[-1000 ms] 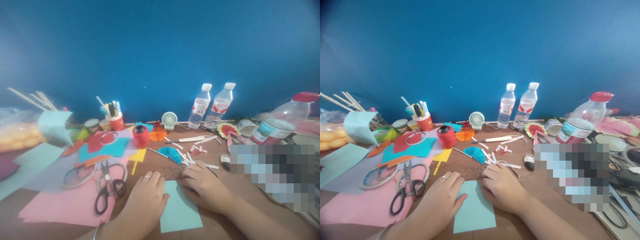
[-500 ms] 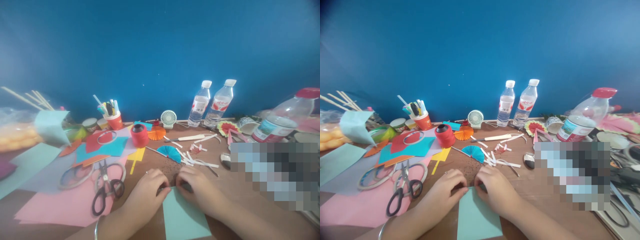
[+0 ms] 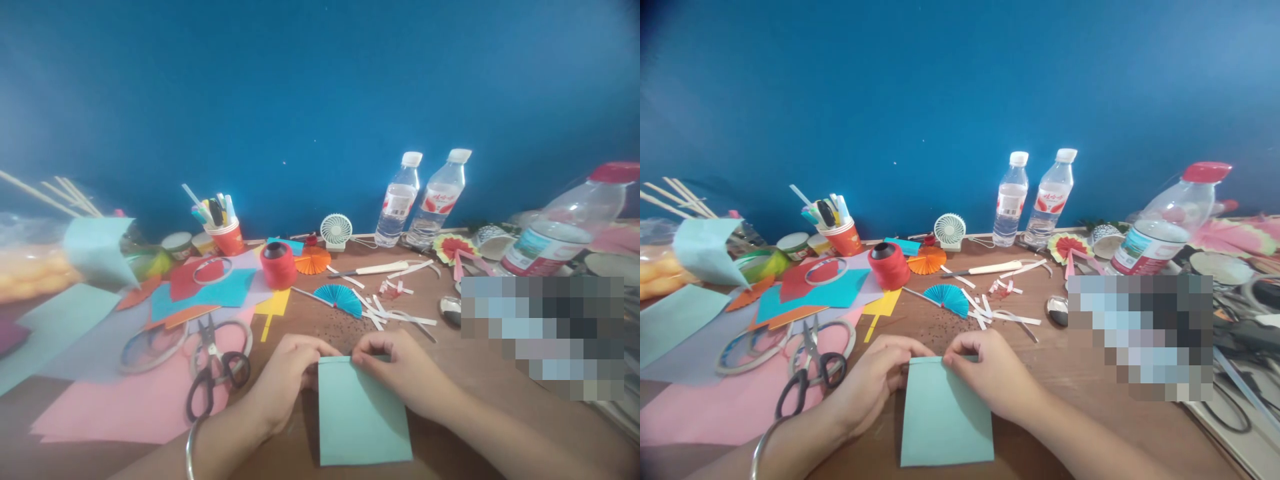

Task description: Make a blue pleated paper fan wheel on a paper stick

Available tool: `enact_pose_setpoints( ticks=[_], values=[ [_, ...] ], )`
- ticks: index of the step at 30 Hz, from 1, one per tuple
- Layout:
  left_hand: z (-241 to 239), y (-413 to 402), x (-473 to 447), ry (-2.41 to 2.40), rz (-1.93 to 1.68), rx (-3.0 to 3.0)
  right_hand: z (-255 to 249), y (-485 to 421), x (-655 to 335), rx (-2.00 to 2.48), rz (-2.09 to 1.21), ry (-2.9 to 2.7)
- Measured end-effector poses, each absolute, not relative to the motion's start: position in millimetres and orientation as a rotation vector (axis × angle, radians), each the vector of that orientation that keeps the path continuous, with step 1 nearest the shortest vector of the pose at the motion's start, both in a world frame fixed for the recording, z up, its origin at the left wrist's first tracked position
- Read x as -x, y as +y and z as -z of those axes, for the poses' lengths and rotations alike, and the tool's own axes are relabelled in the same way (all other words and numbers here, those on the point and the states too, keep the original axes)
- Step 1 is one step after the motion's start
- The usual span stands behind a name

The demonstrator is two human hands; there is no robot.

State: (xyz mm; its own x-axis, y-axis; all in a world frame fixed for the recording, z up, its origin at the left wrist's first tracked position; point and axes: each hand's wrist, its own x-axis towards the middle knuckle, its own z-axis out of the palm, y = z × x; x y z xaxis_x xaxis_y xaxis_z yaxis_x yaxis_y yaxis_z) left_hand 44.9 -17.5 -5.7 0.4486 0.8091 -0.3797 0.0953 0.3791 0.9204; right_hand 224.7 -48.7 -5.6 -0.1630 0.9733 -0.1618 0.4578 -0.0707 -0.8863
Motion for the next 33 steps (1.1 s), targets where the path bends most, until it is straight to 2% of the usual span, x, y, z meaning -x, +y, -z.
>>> enact_pose_setpoints(
  ticks=[15,29,33],
  values=[
    [2,-16,-46,1.065,-0.470,-1.317,8,-50,-223,1.514,-1.139,-1.723],
    [4,-11,-43,0.966,-0.536,-1.004,11,-46,-235,1.537,-1.110,-1.667],
    [3,-10,-44,0.984,-0.520,-1.290,7,-48,-231,1.530,-1.117,-1.675]
  ],
)
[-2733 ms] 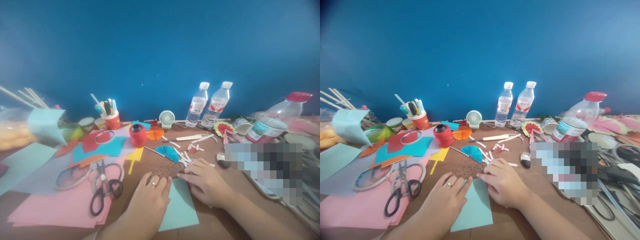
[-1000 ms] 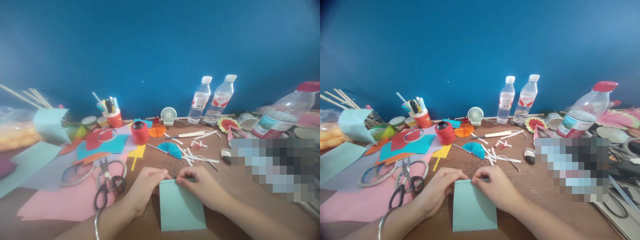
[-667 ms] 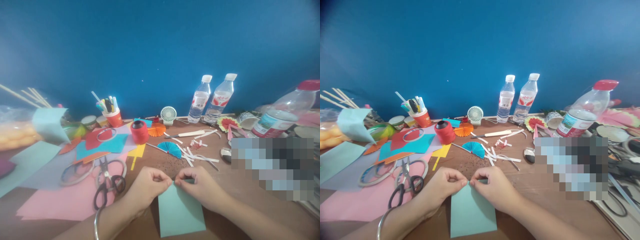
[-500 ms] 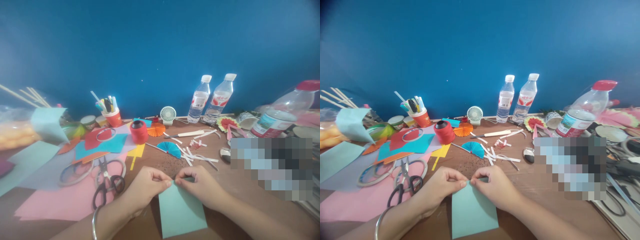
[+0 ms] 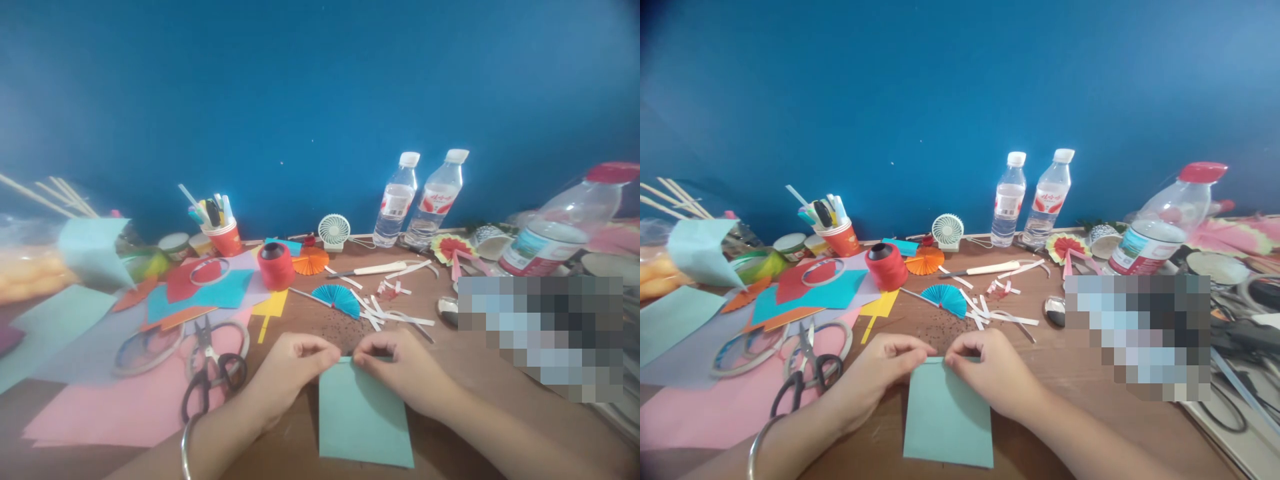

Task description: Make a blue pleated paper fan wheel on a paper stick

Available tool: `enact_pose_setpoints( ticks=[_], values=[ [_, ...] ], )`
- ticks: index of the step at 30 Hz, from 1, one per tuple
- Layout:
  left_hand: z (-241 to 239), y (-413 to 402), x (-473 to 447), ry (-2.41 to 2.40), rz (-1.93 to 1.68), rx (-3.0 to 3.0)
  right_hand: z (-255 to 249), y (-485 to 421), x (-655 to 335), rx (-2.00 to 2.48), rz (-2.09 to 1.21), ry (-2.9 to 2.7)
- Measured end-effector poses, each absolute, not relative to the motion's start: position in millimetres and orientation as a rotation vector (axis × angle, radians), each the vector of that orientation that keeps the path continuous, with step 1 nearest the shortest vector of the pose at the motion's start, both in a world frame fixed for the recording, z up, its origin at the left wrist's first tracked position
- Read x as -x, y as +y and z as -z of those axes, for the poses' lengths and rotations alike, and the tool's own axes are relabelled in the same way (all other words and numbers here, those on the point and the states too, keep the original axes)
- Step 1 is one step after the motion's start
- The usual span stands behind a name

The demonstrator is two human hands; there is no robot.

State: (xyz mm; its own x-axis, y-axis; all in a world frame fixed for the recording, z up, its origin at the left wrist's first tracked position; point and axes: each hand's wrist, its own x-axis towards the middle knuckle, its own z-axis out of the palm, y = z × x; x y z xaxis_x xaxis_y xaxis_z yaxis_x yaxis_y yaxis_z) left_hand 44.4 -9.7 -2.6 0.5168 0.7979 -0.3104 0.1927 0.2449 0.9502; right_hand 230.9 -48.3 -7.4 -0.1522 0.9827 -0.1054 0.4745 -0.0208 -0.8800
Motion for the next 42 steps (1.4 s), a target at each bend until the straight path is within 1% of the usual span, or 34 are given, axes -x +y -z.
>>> enact_pose_setpoints(
  ticks=[2,5,9,14,19,26,34,37,40,42],
  values=[
    [3,-9,-44,1.039,-0.476,-1.468,6,-50,-228,1.524,-1.126,-1.682],
    [4,-9,-43,1.073,-0.461,-1.536,5,-50,-227,1.511,-1.111,-1.694],
    [4,-11,-43,1.053,-0.453,-1.375,6,-47,-232,1.511,-1.105,-1.697],
    [-2,-10,-45,0.910,-0.369,-1.132,9,-44,-240,1.542,-1.117,-1.704],
    [-1,-5,-43,0.891,-0.477,-1.025,7,-44,-240,1.549,-1.127,-1.676],
    [3,-7,-43,1.077,-0.427,-1.504,5,-46,-229,1.516,-1.075,-1.713],
    [4,0,-40,1.147,-0.465,-1.533,11,-36,-265,1.516,-1.154,-1.518],
    [4,1,-40,1.169,-0.476,-1.540,10,-33,-273,1.464,-1.098,-1.393],
    [5,-1,-40,1.168,-0.474,-1.558,8,-36,-267,1.443,-1.018,-1.454],
    [5,-2,-40,1.149,-0.456,-1.578,7,-39,-257,1.459,-1.041,-1.554]
  ],
)
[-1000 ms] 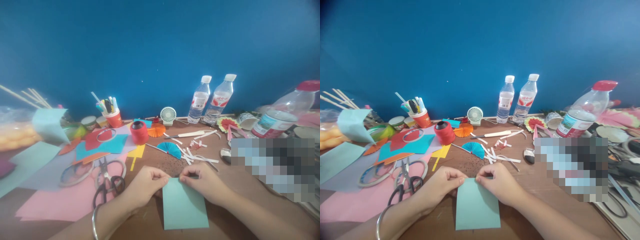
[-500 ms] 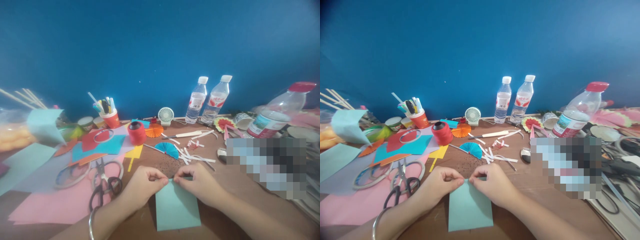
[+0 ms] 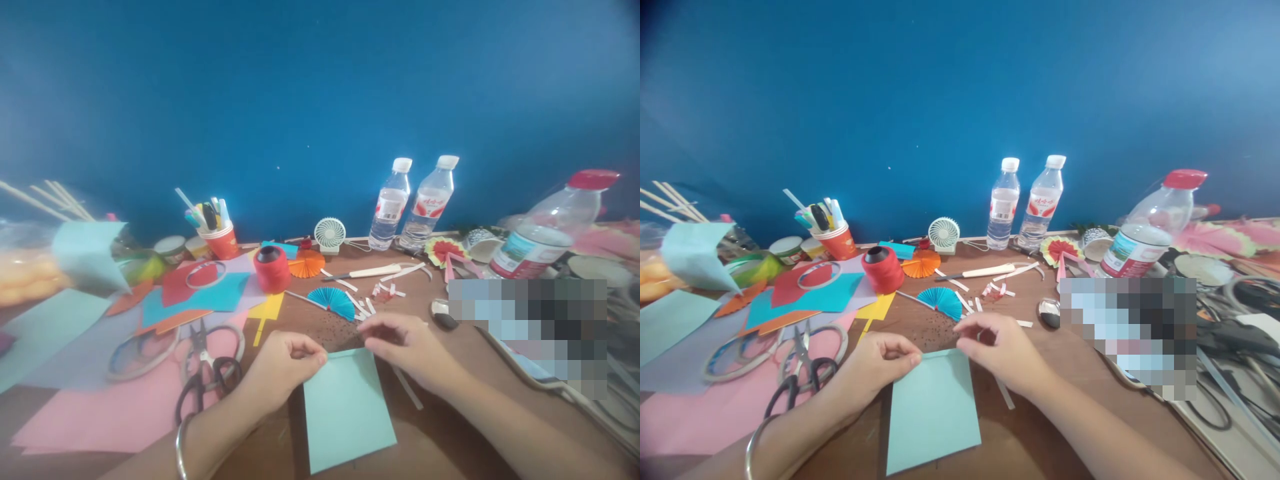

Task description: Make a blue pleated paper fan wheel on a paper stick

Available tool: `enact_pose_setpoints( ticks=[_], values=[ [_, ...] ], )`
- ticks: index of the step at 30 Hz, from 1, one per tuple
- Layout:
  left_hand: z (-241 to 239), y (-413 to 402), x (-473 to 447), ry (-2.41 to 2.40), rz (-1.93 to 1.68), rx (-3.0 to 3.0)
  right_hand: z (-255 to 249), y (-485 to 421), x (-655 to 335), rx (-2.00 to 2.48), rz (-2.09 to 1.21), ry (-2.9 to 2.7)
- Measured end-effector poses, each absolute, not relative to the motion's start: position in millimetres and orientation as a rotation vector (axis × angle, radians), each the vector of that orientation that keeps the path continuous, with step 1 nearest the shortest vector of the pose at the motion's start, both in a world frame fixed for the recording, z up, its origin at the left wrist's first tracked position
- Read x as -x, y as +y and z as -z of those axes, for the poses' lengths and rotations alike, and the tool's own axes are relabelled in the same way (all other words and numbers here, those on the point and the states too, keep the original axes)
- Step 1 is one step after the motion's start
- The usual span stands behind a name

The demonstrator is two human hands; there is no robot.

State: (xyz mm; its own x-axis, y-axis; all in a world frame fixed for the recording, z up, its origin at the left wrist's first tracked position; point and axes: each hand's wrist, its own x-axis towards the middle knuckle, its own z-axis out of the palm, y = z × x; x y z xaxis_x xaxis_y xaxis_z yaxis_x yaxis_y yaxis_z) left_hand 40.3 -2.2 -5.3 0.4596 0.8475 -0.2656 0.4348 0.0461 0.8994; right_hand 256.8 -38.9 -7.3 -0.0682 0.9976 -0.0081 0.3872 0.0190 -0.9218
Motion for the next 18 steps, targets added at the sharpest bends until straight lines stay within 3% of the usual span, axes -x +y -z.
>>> enact_pose_setpoints(
  ticks=[18],
  values=[
    [1,-8,-40,1.154,-0.374,-1.966,14,-41,-246,1.619,-1.027,-1.746]
  ],
)
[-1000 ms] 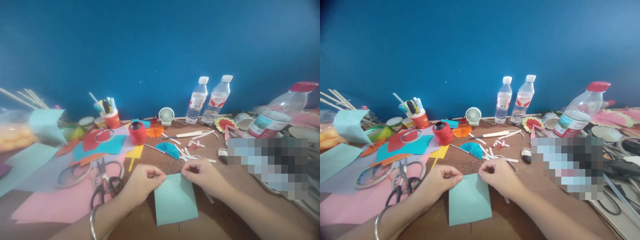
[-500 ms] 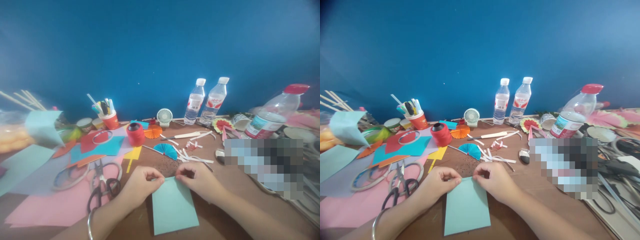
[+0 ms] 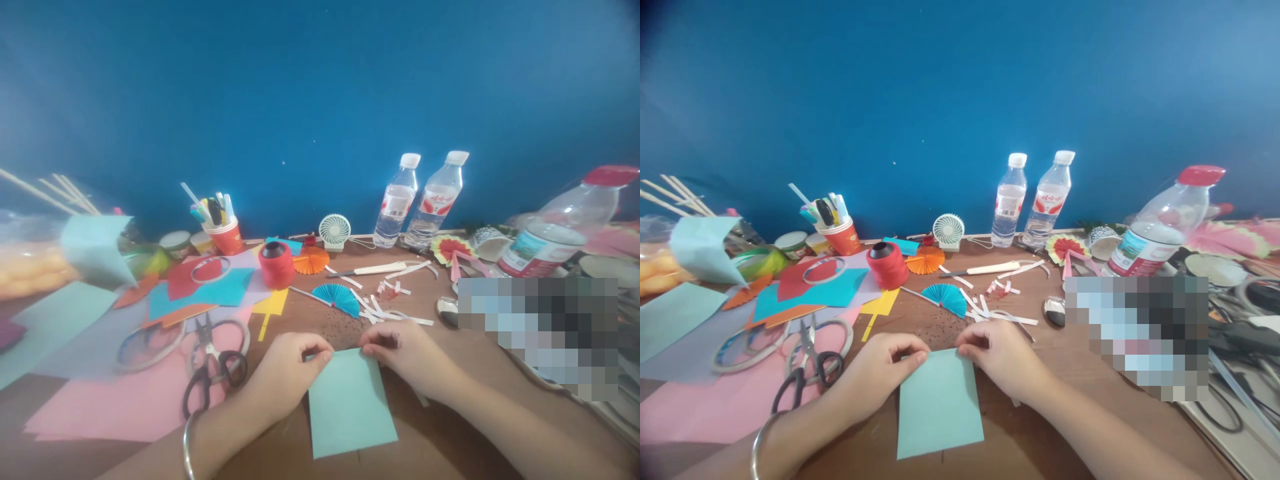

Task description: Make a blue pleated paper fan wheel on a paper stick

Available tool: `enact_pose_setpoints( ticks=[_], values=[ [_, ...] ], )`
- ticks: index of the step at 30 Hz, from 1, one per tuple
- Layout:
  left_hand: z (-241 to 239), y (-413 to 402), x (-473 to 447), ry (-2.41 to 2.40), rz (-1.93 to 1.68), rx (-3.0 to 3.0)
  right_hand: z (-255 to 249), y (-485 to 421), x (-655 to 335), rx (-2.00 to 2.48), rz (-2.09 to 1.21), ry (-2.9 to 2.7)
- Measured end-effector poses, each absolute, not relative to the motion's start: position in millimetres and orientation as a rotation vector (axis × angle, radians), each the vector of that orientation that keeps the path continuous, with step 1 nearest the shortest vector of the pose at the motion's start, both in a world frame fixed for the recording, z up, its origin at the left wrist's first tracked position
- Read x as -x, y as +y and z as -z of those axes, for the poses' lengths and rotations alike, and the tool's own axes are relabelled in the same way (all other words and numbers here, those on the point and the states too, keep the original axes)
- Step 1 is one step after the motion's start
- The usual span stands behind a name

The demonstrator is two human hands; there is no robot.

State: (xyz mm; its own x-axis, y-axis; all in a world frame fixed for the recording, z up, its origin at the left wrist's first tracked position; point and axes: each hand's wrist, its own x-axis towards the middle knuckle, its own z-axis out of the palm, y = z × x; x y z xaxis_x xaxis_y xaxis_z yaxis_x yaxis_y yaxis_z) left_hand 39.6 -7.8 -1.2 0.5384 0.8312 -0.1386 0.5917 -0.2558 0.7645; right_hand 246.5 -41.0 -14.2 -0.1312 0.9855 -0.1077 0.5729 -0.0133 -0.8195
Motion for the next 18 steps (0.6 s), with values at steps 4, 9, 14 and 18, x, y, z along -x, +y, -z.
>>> enact_pose_setpoints(
  ticks=[4,9,14,18],
  values=[
    [5,-7,-40,1.119,-0.433,-2.296,17,-42,-251,1.563,-0.841,-1.909],
    [9,-6,-40,1.091,-0.394,-2.493,22,-42,-250,1.441,-0.480,-2.172],
    [12,-5,-39,1.078,-0.382,-2.554,25,-42,-248,1.428,-0.347,-2.239],
    [11,-4,-40,1.049,-0.371,-2.512,24,-42,-247,1.417,-0.391,-2.223]
  ],
)
